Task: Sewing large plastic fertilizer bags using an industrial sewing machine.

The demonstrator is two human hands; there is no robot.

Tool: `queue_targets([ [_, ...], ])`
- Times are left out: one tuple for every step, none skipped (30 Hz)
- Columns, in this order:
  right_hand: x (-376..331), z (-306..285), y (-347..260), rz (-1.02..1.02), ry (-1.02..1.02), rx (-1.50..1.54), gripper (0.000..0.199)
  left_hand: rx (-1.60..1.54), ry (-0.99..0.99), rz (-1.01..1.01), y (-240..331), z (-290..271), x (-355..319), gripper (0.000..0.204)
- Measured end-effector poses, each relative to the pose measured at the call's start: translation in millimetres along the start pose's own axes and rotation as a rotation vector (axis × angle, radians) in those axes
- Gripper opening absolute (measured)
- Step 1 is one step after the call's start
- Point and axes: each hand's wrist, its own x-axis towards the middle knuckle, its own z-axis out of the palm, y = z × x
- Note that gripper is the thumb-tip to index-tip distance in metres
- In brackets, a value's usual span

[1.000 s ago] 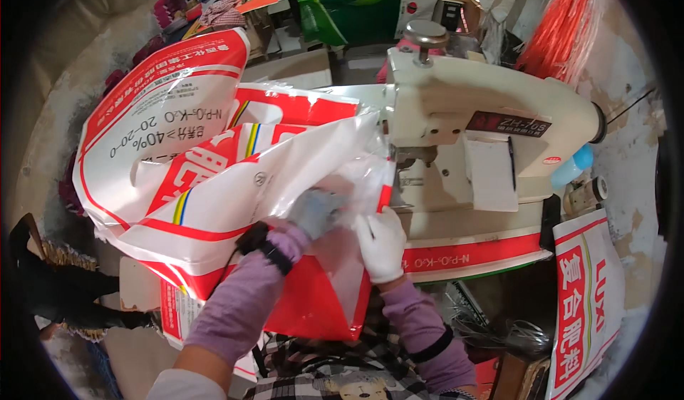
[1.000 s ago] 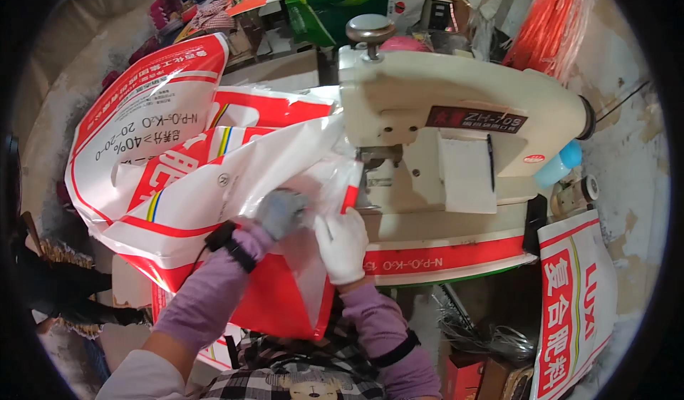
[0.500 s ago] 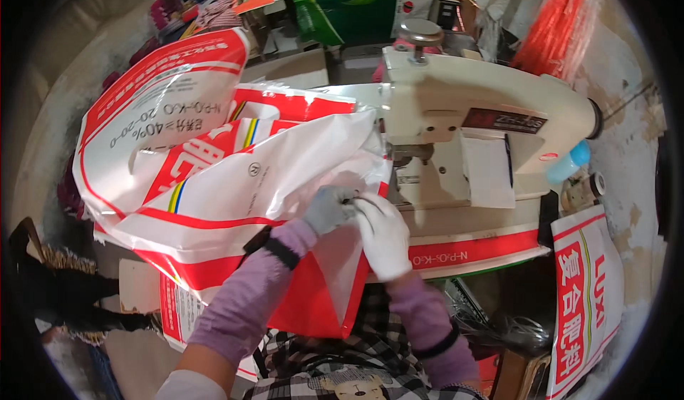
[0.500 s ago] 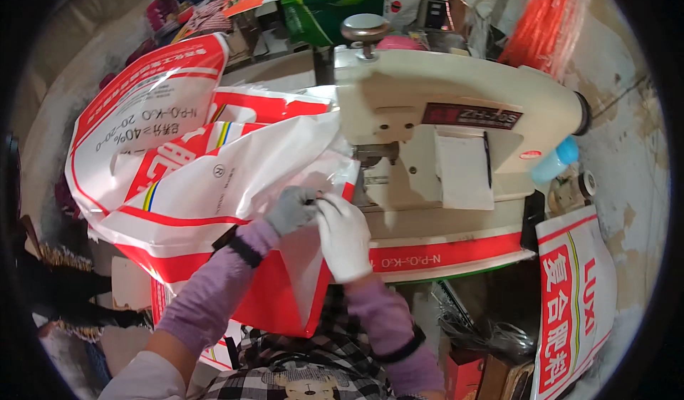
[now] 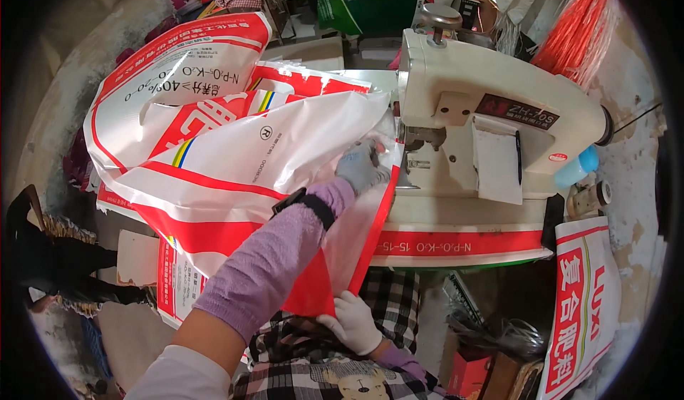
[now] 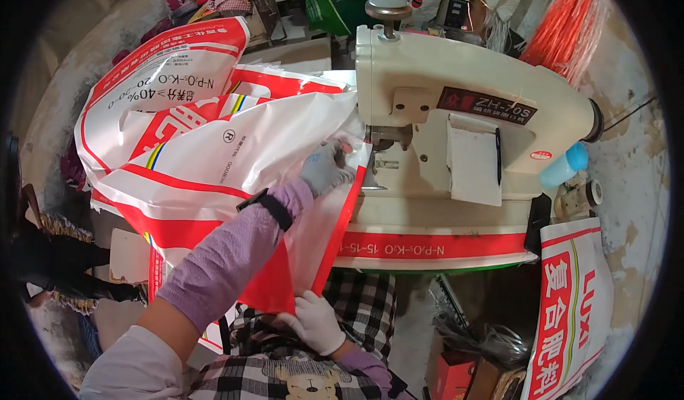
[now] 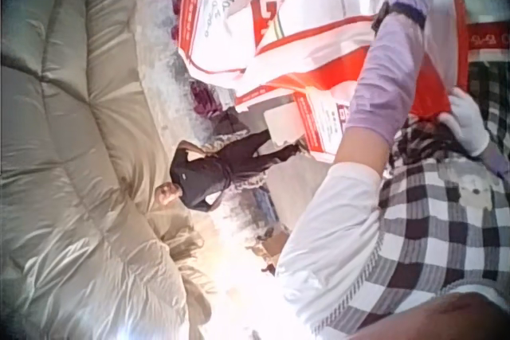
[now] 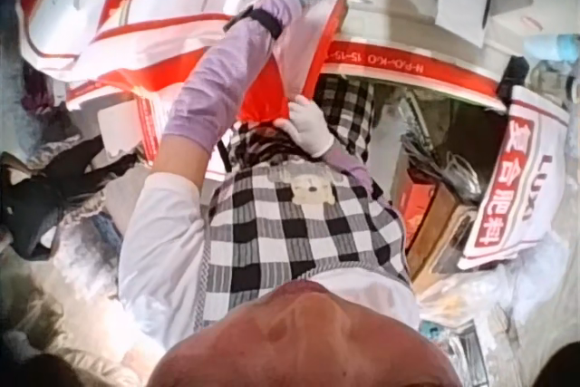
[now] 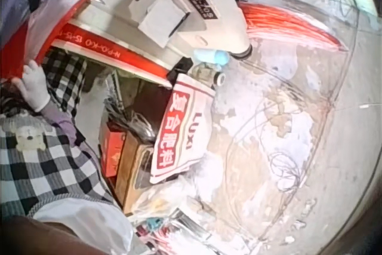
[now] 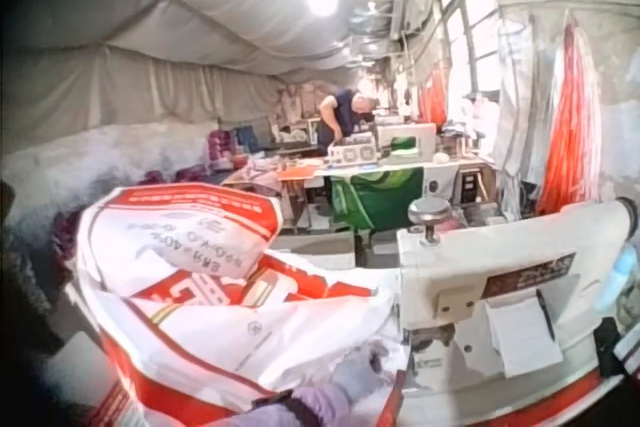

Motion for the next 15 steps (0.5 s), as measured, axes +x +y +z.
queue_targets([
  [-4, 1, 5, 0.076, -0.083, 0.152, 0.027, 0.046, -0.024, -0.043, 4, -2, 3, 0.046],
  [-3, -6, -10, 0.190, -0.034, 0.189, 0.020, 0.040, -0.063, -0.101, -1, -9, 7, 0.046],
  [-15, -7, -7, 0.316, 0.014, 0.310, 0.020, 0.039, -0.064, -0.105, 2, -9, 9, 0.046],
  [-26, -12, -4, 0.406, 0.050, 0.415, 0.020, 0.044, 0.005, -0.169, 7, -9, 10, 0.042],
  [-36, -19, -1, 0.498, 0.085, 0.519, 0.020, 0.047, 0.073, -0.233, 10, -6, 9, 0.038],
  [-39, -28, 1, 0.457, 0.092, 0.429, 0.020, 0.006, 0.187, -0.229, 11, -5, 6, 0.026],
  [-41, -37, -1, 0.412, 0.097, 0.342, 0.020, -0.072, 0.287, -0.190, 9, -6, -7, 0.024],
  [-51, -50, 4, 0.474, 0.049, 0.280, 0.020, -0.177, 0.360, -0.135, 29, 5, -22, 0.024],
  [-61, -48, 9, 0.473, 0.059, 0.270, 0.020, -0.127, 0.282, 0.087, 45, -2, -53, 0.033],
  [-75, -45, 21, 0.445, 0.097, 0.314, 0.020, 0.197, 0.328, 0.443, 89, -20, -94, 0.040],
  [-74, -41, 29, 0.393, 0.125, 0.374, 0.020, 0.176, 0.252, 0.513, 111, -44, -132, 0.046],
  [-54, -47, 22, 0.390, 0.075, 0.300, 0.018, 0.131, 0.196, 0.512, 116, -61, -175, 0.043],
  [-33, -51, 28, 0.381, 0.072, 0.314, 0.018, 0.234, -0.022, 0.516, 129, -87, -202, 0.035],
  [-19, -57, 38, 0.412, 0.084, 0.232, 0.017, 0.477, -0.010, 0.609, 119, -97, -217, 0.032],
  [-4, -61, 47, 0.444, 0.102, 0.157, 0.017, 0.654, -0.228, 0.399, 112, -129, -223, 0.038],
])
